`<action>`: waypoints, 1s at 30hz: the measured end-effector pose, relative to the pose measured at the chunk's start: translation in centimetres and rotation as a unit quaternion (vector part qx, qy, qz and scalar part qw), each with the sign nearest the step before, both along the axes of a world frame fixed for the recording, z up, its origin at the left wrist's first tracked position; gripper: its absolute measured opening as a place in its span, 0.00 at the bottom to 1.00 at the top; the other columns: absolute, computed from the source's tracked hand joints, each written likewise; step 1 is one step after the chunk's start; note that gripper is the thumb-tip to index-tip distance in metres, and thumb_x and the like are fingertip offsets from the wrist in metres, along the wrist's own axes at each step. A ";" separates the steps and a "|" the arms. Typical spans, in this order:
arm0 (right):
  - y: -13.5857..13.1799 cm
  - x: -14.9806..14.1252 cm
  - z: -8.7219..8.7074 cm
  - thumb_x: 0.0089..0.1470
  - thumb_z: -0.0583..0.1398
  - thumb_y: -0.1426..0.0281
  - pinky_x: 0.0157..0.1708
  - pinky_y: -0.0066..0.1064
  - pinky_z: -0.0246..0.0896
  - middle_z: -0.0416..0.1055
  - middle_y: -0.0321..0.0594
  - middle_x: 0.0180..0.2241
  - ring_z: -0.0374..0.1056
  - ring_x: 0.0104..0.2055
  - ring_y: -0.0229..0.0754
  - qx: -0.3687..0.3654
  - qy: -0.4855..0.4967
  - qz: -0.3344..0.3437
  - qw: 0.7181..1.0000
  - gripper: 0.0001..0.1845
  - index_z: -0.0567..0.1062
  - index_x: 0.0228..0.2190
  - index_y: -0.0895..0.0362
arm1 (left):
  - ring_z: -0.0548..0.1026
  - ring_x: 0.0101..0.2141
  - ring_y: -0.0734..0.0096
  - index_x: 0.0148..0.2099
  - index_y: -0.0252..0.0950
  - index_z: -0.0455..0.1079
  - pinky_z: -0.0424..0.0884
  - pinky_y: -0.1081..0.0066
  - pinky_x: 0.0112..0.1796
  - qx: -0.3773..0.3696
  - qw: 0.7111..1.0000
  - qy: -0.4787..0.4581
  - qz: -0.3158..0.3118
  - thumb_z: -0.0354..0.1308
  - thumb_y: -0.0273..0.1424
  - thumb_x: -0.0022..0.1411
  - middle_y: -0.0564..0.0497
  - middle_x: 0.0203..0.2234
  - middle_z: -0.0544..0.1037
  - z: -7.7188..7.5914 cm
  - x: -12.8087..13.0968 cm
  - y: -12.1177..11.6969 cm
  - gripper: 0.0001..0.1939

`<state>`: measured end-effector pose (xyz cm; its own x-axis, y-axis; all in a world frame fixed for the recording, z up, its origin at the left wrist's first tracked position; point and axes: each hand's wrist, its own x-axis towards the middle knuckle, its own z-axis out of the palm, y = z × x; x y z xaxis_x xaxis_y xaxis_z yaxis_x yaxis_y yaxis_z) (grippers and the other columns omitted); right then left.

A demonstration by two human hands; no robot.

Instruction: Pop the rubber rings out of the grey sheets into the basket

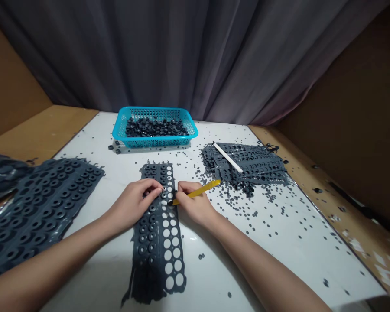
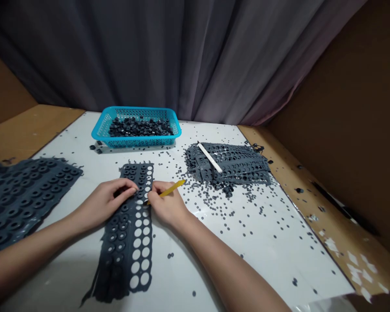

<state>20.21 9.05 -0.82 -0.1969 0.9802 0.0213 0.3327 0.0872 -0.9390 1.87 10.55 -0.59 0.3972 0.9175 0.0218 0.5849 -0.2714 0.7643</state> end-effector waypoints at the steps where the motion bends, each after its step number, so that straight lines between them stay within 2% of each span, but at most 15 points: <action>1: 0.0 0.0 0.0 0.42 0.51 0.76 0.20 0.25 0.44 0.52 0.30 0.13 0.51 0.19 0.33 -0.004 0.001 -0.001 1.000 0.12 0.56 0.12 0.56 | 0.71 0.34 0.66 0.38 0.37 0.69 0.65 0.69 0.35 -0.023 0.999 -0.020 0.010 0.49 0.39 0.62 0.51 0.32 0.75 0.0 -0.1 0.2 0.13; 8: 0.0 0.0 -0.5 0.43 0.51 0.76 0.20 0.25 0.45 0.56 0.31 0.14 0.53 0.20 0.34 -0.021 0.018 -0.005 1.000 0.12 0.57 0.13 0.56 | 0.69 0.32 0.69 0.41 0.35 0.70 0.63 0.70 0.35 -0.170 0.968 -0.179 0.045 0.55 0.41 0.58 0.50 0.31 0.74 0.6 -0.7 0.8 0.15; 13: -0.1 0.2 -0.8 0.43 0.52 0.75 0.21 0.25 0.47 0.59 0.31 0.14 0.56 0.20 0.34 -0.033 0.047 -0.009 0.998 0.11 0.60 0.14 0.56 | 0.62 0.24 0.78 0.42 0.33 0.70 0.59 0.74 0.27 -0.258 0.916 -0.300 0.059 0.57 0.41 0.57 0.50 0.28 0.73 1.3 -0.7 0.6 0.17; 16: -0.2 0.4 -0.9 0.45 0.53 0.73 0.20 0.25 0.50 0.62 0.31 0.15 0.58 0.19 0.34 -0.054 0.127 0.001 0.990 0.07 0.65 0.18 0.56 | 0.61 0.23 0.80 0.39 0.32 0.71 0.59 0.75 0.26 -0.302 0.882 -0.356 0.069 0.58 0.41 0.56 0.50 0.27 0.72 1.3 -0.7 0.5 0.17; 18: -0.2 0.4 -0.9 0.48 0.54 0.71 0.21 0.26 0.54 0.66 0.33 0.17 0.60 0.19 0.34 -0.054 0.192 -0.018 0.980 0.04 0.67 0.24 0.56 | 0.61 0.23 0.80 0.37 0.31 0.71 0.59 0.76 0.26 -0.318 0.868 -0.374 0.073 0.57 0.42 0.57 0.50 0.26 0.72 1.1 -0.8 0.5 0.17; 22: -0.2 0.1 -0.8 0.52 0.57 0.64 0.32 0.31 0.63 0.74 0.40 0.30 0.68 0.29 0.38 -0.016 0.239 -0.048 0.970 0.10 0.70 0.35 0.56 | 0.62 0.23 0.79 0.33 0.32 0.70 0.60 0.75 0.26 -0.325 0.864 -0.381 0.061 0.55 0.45 0.58 0.49 0.26 0.72 0.5 -0.8 0.4 0.18; 25: -0.5 -0.2 -0.6 0.54 0.57 0.60 0.40 0.36 0.64 0.75 0.45 0.37 0.71 0.36 0.42 0.000 0.234 -0.039 0.971 0.16 0.70 0.42 0.55 | 0.61 0.22 0.80 0.31 0.32 0.69 0.57 0.76 0.25 -0.322 0.870 -0.372 0.044 0.55 0.45 0.58 0.51 0.24 0.72 0.4 -0.7 0.4 0.19; 27: -0.9 -0.4 -0.3 0.56 0.54 0.59 0.41 0.39 0.64 0.76 0.46 0.37 0.72 0.37 0.43 0.012 0.232 -0.035 0.972 0.16 0.70 0.41 0.56 | 0.59 0.21 0.81 0.30 0.32 0.68 0.54 0.76 0.24 -0.305 0.884 -0.353 0.035 0.56 0.45 0.58 0.52 0.24 0.72 0.4 -0.7 0.4 0.19; 30: -1.3 -0.8 0.0 0.57 0.53 0.61 0.41 0.39 0.64 0.77 0.44 0.34 0.72 0.36 0.43 0.042 0.230 -0.055 0.971 0.12 0.69 0.32 0.56 | 0.59 0.21 0.81 0.29 0.32 0.68 0.53 0.76 0.24 -0.271 0.908 -0.320 0.024 0.55 0.46 0.58 0.52 0.23 0.71 0.4 -0.7 0.4 0.20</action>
<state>19.44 7.72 -0.79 -0.0423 0.9859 0.1621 -0.1077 0.1568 -0.9817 1.16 10.95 -0.17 0.4208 0.8786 -0.2261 -0.0240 0.2599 0.9653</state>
